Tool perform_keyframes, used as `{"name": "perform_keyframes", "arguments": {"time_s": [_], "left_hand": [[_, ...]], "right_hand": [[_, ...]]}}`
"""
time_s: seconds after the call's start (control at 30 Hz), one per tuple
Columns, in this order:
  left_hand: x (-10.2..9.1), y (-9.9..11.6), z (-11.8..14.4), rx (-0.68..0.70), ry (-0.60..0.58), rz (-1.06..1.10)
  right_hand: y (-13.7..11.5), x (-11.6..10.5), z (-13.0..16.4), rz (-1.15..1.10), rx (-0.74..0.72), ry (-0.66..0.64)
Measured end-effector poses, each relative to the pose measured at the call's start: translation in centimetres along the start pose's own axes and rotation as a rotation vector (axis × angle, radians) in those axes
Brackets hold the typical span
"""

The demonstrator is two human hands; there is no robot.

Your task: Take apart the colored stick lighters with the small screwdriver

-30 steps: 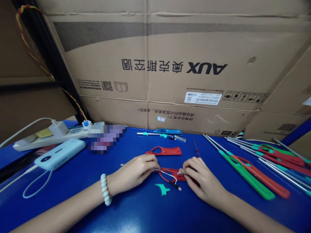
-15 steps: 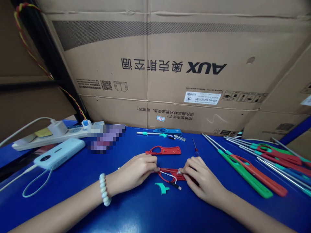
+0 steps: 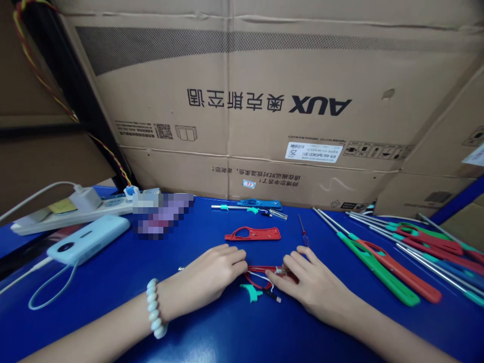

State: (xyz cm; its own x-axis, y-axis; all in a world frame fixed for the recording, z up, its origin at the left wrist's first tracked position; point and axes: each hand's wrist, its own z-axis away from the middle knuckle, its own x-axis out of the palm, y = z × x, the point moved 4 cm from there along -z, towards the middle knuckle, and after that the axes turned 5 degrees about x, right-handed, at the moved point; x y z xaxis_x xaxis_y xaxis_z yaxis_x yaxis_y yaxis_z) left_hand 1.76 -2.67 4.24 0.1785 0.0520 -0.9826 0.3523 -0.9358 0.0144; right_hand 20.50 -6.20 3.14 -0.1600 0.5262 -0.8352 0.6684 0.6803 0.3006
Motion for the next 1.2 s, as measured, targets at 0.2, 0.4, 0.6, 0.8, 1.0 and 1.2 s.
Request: {"name": "perform_keyframes", "arguments": {"time_s": [0.2, 0.4, 0.6, 0.8, 1.0, 1.2], "left_hand": [[0.1, 0.7, -0.1, -0.004, -0.025, -0.074], [0.2, 0.8, -0.1, -0.027, -0.042, -0.046], [0.5, 0.7, -0.1, -0.061, -0.039, -0.018], [0.9, 0.6, -0.3, -0.101, -0.009, 0.06], [1.4, 0.9, -0.6, -0.131, -0.012, -0.03], [1.5, 1.4, -0.9, -0.103, -0.003, -0.056]], "right_hand": [[0.2, 0.6, 0.4, -0.036, 0.05, -0.05], [0.7, 1.1, 0.5, -0.207, 0.151, -0.142], [0.8, 1.1, 0.4, -0.31, 0.224, -0.178], [0.4, 1.3, 0.5, -0.26, 0.221, -0.146], [-0.3, 1.8, 0.6, -0.198, 0.244, -0.093], [-0.8, 1.9, 0.6, -0.182, 0.248, -0.04]]}}
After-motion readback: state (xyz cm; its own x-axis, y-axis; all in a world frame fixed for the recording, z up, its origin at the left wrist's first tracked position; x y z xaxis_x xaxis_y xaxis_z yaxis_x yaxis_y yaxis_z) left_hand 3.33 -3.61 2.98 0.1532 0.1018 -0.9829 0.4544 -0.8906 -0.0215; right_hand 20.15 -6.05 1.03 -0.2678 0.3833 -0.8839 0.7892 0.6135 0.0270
